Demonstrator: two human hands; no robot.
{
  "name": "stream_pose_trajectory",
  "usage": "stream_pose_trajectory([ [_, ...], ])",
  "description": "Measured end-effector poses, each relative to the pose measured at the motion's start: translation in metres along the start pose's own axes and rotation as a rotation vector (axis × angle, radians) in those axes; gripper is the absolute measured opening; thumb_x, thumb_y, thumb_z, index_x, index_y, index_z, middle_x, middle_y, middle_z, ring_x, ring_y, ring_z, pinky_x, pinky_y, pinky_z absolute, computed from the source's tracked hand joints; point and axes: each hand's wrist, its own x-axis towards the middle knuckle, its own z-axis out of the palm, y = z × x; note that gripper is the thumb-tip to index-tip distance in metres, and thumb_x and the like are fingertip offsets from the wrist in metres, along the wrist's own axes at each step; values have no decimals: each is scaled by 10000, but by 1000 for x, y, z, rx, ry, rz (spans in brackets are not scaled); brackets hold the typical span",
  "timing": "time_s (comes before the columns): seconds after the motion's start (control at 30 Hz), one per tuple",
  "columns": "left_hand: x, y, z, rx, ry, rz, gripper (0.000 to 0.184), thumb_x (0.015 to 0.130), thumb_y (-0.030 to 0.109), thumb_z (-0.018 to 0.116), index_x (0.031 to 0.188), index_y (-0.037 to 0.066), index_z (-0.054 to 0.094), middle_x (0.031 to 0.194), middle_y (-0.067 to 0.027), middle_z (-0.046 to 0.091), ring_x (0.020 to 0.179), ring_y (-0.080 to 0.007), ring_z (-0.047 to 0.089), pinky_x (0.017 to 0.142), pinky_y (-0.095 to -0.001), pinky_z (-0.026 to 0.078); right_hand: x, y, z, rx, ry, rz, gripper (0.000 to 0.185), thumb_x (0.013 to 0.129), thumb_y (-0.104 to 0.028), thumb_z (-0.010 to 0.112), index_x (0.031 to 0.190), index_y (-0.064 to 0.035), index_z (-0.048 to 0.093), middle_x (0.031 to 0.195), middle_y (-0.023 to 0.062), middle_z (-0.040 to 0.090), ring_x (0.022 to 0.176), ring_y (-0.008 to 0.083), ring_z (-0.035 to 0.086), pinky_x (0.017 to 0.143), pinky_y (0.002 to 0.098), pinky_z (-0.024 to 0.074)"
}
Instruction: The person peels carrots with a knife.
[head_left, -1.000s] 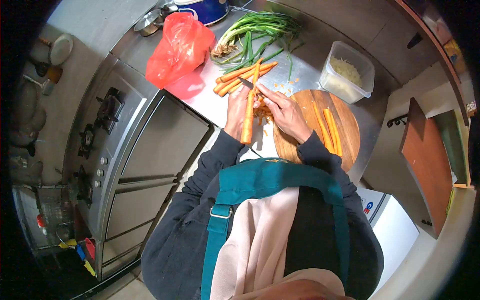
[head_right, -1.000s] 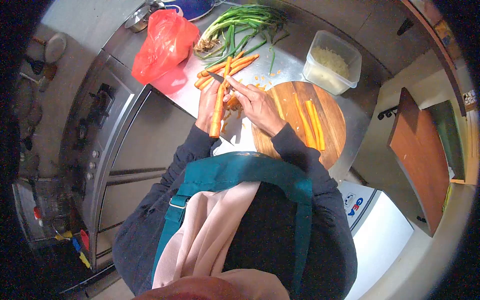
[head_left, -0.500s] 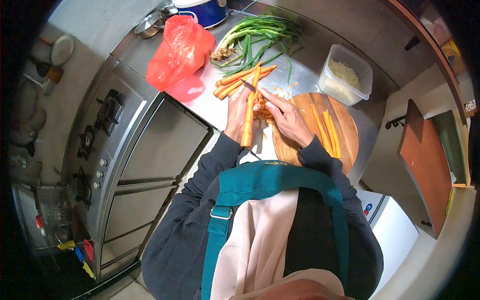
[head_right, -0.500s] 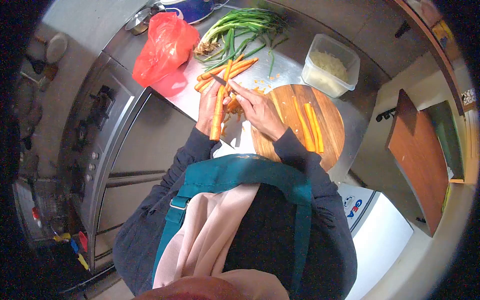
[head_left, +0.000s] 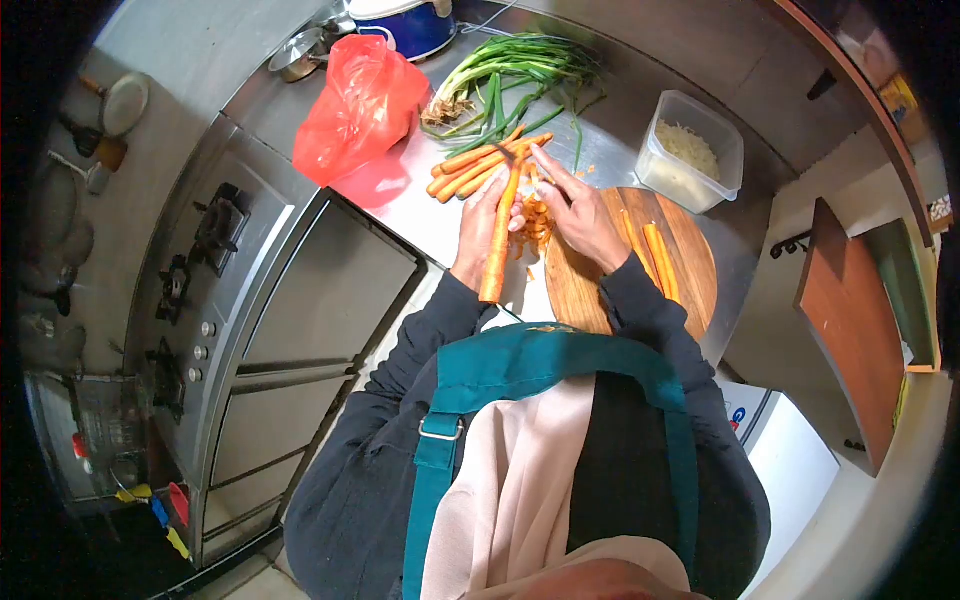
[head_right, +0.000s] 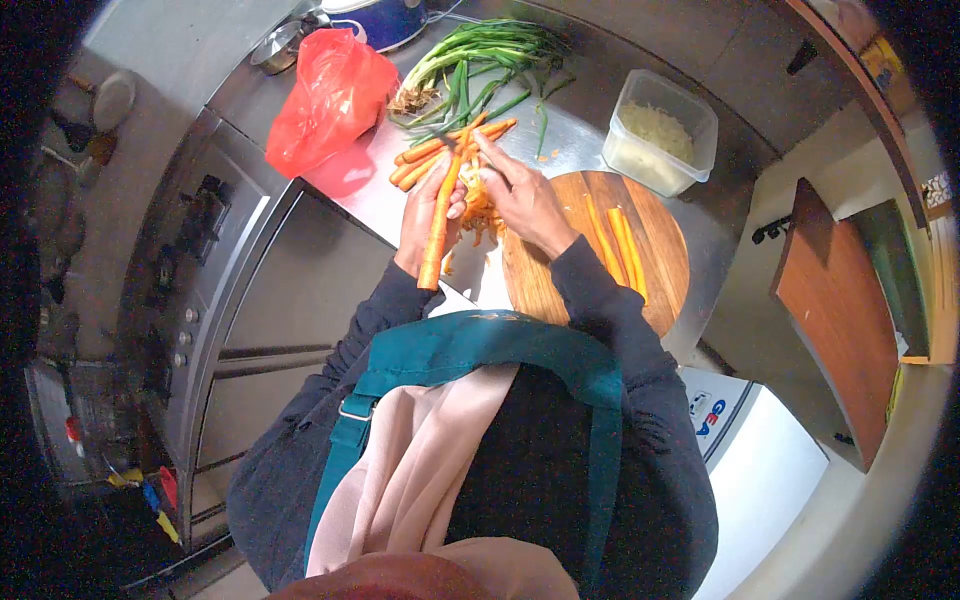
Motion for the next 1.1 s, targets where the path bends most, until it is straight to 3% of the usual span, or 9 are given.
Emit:
stream_pose_trajectory([
  [0.07, 1, 1, -1, -5, 9, 10, 372, 916, 193, 464, 1236, 11, 413, 715, -30, 446, 558, -51, 413, 411, -151, 342, -3, -24, -4, 54, -211, 359, 470, 867, -178, 492, 1300, -39, 373, 1128, 260, 523, 955, 314, 584, 789, 332, 443],
  [0.17, -3, 3, 3, -39, -57, 37, 239, 919, 199, 457, 1087, 29, 458, 712, -23, 443, 553, -39, 410, 407, -149, 343, -5, -17, 2, 31, -161, 247, 506, 860, -194, 505, 1308, -22, 345, 1096, 272, 533, 933, 332, 588, 770, 340, 447],
  [0.23, -4, 2, 2, -12, -45, -6, 227, 918, 196, 460, 1075, 33, 459, 716, -24, 447, 549, -38, 411, 400, -149, 340, 2, -25, -5, 8, -195, 372, 481, 863, -191, 500, 1300, -41, 368, 986, 261, 578, 874, 343, 599, 747, 345, 452],
  [0.37, -1, 0, -1, -23, -35, -57, 255, 908, 193, 483, 1104, 32, 459, 729, -41, 483, 529, -68, 437, 403, -173, 354, 7, -12, -2, 43, -119, 273, 478, 862, -190, 502, 1303, -58, 372, 898, 250, 596, 859, 352, 598, 730, 359, 449],
  [0.47, -5, 2, 3, -7, -31, -61, 327, 906, 194, 488, 1189, 43, 427, 729, -37, 480, 532, -68, 438, 403, -173, 351, 10, -5, 1, 24, -68, 195, 454, 861, -186, 509, 1282, -58, 399, 781, 209, 585, 719, 293, 596, 657, 348, 441],
  [0.53, -6, 4, 4, 9, -42, -69, 378, 904, 195, 489, 1242, 51, 402, 731, -35, 478, 534, -69, 438, 402, -173, 349, 13, -4, 1, 102, -94, 263, 372, 861, -169, 512, 1208, -48, 454, 704, 145, 545, 629, 192, 532, 606, 325, 419],
  [0.73, -5, 6, -3, 84, -163, -123, 459, 897, 189, 501, 1311, 69, 343, 738, -21, 473, 567, -72, 455, 399, -173, 339, 18, -1, -1, 165, -71, 264, 222, 866, -148, 515, 1051, -34, 478, 729, 61, 540, 648, 119, 480, 614, 298, 406],
  [0.93, -4, 10, 0, 92, -47, -139, 430, 892, 181, 507, 1292, 93, 374, 715, -12, 450, 547, -52, 429, 363, -140, 320, 19, -12, -2, 265, -99, 244, 239, 877, -167, 510, 1069, -37, 454, 700, 49, 512, 641, 95, 462, 608, 264, 400],
  [1.1, -7, 14, 0, 145, -173, -163, 428, 892, 190, 511, 1287, 93, 380, 712, -15, 444, 536, -45, 418, 361, -132, 317, 24, -2, -4, 266, -122, 307, 208, 889, -182, 493, 1044, -45, 467, 737, 51, 515, 677, 77, 459, 612, 258, 401],
])
